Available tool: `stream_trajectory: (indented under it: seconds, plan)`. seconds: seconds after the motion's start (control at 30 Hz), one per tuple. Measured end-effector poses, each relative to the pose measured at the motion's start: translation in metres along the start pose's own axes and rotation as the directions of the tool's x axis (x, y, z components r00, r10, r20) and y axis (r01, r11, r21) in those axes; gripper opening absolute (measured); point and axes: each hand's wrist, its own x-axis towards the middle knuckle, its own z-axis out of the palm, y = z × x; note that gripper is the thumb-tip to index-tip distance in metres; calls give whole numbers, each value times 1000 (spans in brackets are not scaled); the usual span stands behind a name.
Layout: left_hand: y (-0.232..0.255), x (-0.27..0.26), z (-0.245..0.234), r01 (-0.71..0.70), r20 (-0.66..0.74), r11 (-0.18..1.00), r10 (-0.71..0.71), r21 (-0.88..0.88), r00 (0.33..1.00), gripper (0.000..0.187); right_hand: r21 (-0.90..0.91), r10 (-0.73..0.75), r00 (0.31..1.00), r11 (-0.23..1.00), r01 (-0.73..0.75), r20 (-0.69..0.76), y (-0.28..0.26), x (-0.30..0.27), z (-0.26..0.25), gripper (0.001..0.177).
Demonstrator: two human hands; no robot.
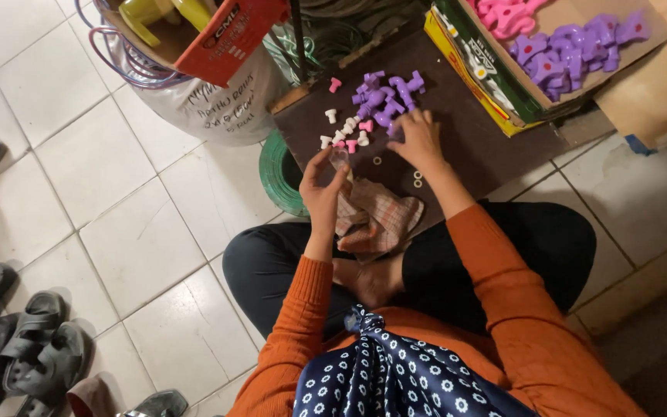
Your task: Sorting small purple and pink plastic components and placing them into small plastic bags while sitting on the floor.
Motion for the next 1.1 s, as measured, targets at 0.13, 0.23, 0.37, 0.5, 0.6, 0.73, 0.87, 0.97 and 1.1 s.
stream_trajectory:
  seconds: [0.13, 0.23, 0.37, 0.5, 0.6, 0.73, 0.87, 0.97, 1.1]
  plan:
    - [-7, -2, 6, -40, 7, 999, 40, 16, 999, 44, -254, -201, 973, 953, 166, -117, -32, -20, -23, 47]
    - [-1, -7, 9, -20, 37, 1000, 20, -10, 999, 43, -62, -331, 943, 942, 329, -30, -30, -24, 3, 36]
    - [3, -8, 10, -20, 58, 1000, 21, -12, 998, 44, -116, -301, 954, 947, 300, 4, -38, -20, 0, 21]
    - [-4, -6, 5, -86, 52, 995, 84, 53, 995, 45, -143, -402, 911, 911, 387, -91, -48, -27, -21, 27]
    - [-2, -6, 6, -99, 42, 994, 97, 46, 994, 43, -97, -449, 872, 893, 439, -193, -39, -25, -7, 27]
    - [-6, -7, 7, -101, 44, 994, 98, 51, 994, 44, -21, -448, 881, 893, 450, -156, -16, -16, 36, 24]
    - [-3, -8, 6, -98, 55, 994, 95, 50, 994, 43, 52, -308, 941, 951, 304, 139, -11, -14, 44, 30]
    - [-1, -10, 8, -74, 55, 996, 71, 43, 996, 42, 97, -207, 937, 978, 187, 281, -14, -4, 44, 25]
    - [9, -11, 11, -21, 62, 1000, 21, 0, 998, 42, 56, -206, 931, 979, 198, 301, -16, 1, 45, 22]
